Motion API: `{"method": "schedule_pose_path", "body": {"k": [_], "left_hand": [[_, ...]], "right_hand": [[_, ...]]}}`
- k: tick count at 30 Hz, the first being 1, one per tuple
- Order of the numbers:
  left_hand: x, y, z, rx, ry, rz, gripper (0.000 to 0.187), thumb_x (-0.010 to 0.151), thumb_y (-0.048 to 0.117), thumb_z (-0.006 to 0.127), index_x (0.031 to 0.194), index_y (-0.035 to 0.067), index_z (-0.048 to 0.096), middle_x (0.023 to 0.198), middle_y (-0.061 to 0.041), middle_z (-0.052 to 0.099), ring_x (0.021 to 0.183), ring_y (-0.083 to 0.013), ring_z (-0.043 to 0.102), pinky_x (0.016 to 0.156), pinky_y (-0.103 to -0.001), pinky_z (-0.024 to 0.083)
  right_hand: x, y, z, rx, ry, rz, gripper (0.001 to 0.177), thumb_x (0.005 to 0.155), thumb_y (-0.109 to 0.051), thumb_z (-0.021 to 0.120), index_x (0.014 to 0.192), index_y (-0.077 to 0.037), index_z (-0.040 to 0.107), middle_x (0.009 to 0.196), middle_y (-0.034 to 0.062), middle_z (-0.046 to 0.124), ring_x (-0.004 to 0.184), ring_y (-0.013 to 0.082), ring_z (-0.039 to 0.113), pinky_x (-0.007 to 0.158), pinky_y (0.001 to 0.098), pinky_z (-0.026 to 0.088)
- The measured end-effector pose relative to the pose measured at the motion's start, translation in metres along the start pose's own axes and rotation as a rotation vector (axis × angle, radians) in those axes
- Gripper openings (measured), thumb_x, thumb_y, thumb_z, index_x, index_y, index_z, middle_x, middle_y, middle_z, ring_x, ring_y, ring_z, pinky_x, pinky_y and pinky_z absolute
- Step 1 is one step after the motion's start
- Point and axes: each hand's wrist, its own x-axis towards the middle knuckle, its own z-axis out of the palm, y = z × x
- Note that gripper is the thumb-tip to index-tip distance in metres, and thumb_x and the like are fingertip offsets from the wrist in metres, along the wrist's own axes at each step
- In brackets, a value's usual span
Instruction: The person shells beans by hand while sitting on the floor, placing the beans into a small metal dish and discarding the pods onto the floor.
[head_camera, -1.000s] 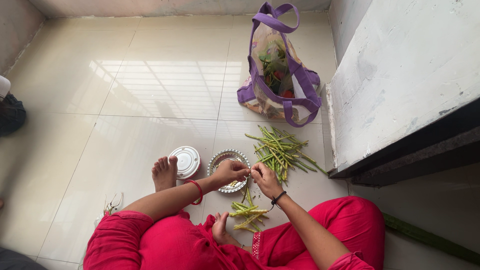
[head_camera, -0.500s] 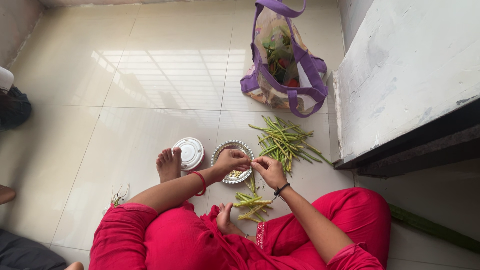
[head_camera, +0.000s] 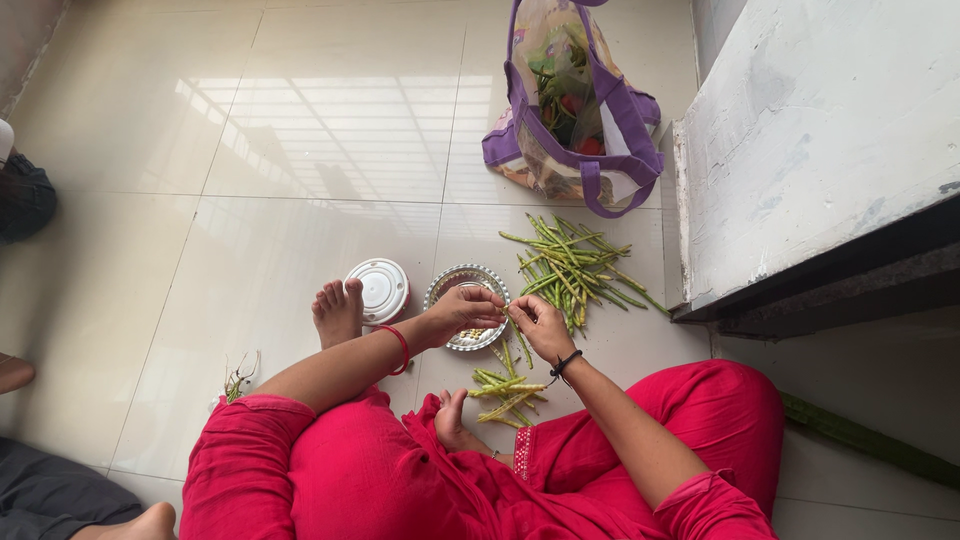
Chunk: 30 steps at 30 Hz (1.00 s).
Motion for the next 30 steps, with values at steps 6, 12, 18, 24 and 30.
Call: {"method": "schedule_pose_path", "body": {"k": [6,12,18,24,30], "left_hand": [[0.003,-0.002,-0.003,-0.012,0.017,-0.056,0.020,0.091,0.009,0.067,0.110,0.003,0.066,0.107,-0.010,0.071,0.099,-0.0207,0.075,0.094,-0.033,0.061],[0.009,-0.005,-0.009,-0.021,0.043,-0.145,0.025,0.098,0.020,0.057,0.109,0.002,0.070,0.094,-0.007,0.067,0.084,-0.0149,0.072,0.080,-0.028,0.062],[0.001,0.001,0.007,0.060,0.010,-0.159,0.023,0.094,0.021,0.072,0.104,0.001,0.068,0.096,-0.004,0.070,0.084,-0.0112,0.071,0.080,-0.025,0.061],[0.002,0.000,0.012,0.191,0.057,-0.073,0.033,0.089,0.028,0.079,0.105,0.001,0.070,0.097,-0.006,0.073,0.084,-0.0105,0.070,0.081,-0.025,0.060],[0.004,-0.001,0.008,0.182,0.019,-0.043,0.029,0.092,0.025,0.075,0.107,0.001,0.070,0.101,-0.009,0.076,0.094,-0.0137,0.075,0.088,-0.026,0.062]], "right_hand": [[-0.003,-0.005,0.003,-0.151,0.062,-0.080,0.021,0.098,-0.025,0.068,0.102,-0.004,0.071,0.080,-0.0022,0.069,0.072,0.0044,0.060,0.065,0.0217,0.050],[0.008,0.018,0.001,0.162,0.012,0.059,0.020,0.100,-0.023,0.066,0.102,-0.003,0.069,0.077,-0.0035,0.063,0.066,0.0048,0.053,0.059,0.0225,0.046],[0.007,0.017,0.000,0.251,-0.011,0.107,0.019,0.101,-0.022,0.066,0.103,-0.004,0.070,0.077,-0.0035,0.063,0.065,0.0042,0.052,0.060,0.0214,0.046],[0.004,0.016,0.001,0.310,-0.052,0.146,0.019,0.100,-0.024,0.065,0.104,-0.006,0.070,0.081,-0.0045,0.064,0.068,0.0036,0.053,0.063,0.0211,0.047],[0.007,0.023,-0.005,0.585,-0.176,0.332,0.017,0.101,-0.026,0.064,0.104,-0.010,0.069,0.081,-0.0078,0.060,0.072,0.0024,0.053,0.068,0.0212,0.048]]}}
